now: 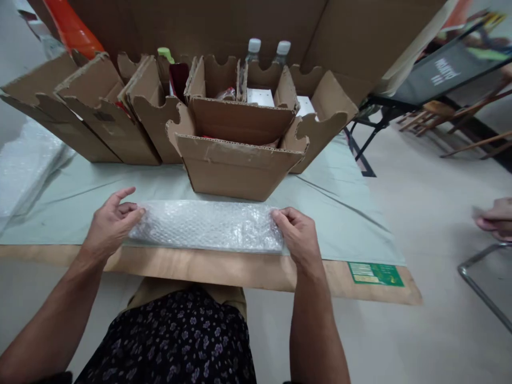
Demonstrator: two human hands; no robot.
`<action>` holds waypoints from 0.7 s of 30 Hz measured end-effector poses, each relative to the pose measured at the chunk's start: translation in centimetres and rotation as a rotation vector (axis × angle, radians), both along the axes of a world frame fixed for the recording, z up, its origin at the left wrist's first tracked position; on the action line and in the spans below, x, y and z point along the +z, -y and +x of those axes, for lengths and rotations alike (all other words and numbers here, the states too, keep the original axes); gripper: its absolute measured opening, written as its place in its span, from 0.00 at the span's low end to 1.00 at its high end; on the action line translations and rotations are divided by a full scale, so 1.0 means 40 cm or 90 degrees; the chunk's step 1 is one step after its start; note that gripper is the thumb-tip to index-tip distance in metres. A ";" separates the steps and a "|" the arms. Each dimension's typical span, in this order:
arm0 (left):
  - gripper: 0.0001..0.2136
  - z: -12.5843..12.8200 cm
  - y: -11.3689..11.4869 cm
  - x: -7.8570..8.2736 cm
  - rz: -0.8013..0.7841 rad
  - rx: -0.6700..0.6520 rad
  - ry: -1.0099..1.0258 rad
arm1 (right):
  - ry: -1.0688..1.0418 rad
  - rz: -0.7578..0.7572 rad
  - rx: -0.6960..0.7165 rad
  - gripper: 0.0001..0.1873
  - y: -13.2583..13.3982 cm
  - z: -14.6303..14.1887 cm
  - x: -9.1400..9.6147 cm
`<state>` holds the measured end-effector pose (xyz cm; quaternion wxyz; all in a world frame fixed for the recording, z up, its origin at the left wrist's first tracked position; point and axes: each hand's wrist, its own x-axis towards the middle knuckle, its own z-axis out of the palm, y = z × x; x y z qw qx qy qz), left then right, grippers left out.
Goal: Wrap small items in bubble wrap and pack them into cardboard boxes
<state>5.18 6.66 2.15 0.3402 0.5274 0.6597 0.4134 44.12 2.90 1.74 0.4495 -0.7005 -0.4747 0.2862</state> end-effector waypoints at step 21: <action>0.30 0.008 0.017 -0.151 0.376 -0.491 -0.694 | 0.644 0.155 0.445 0.32 0.023 -0.041 -0.115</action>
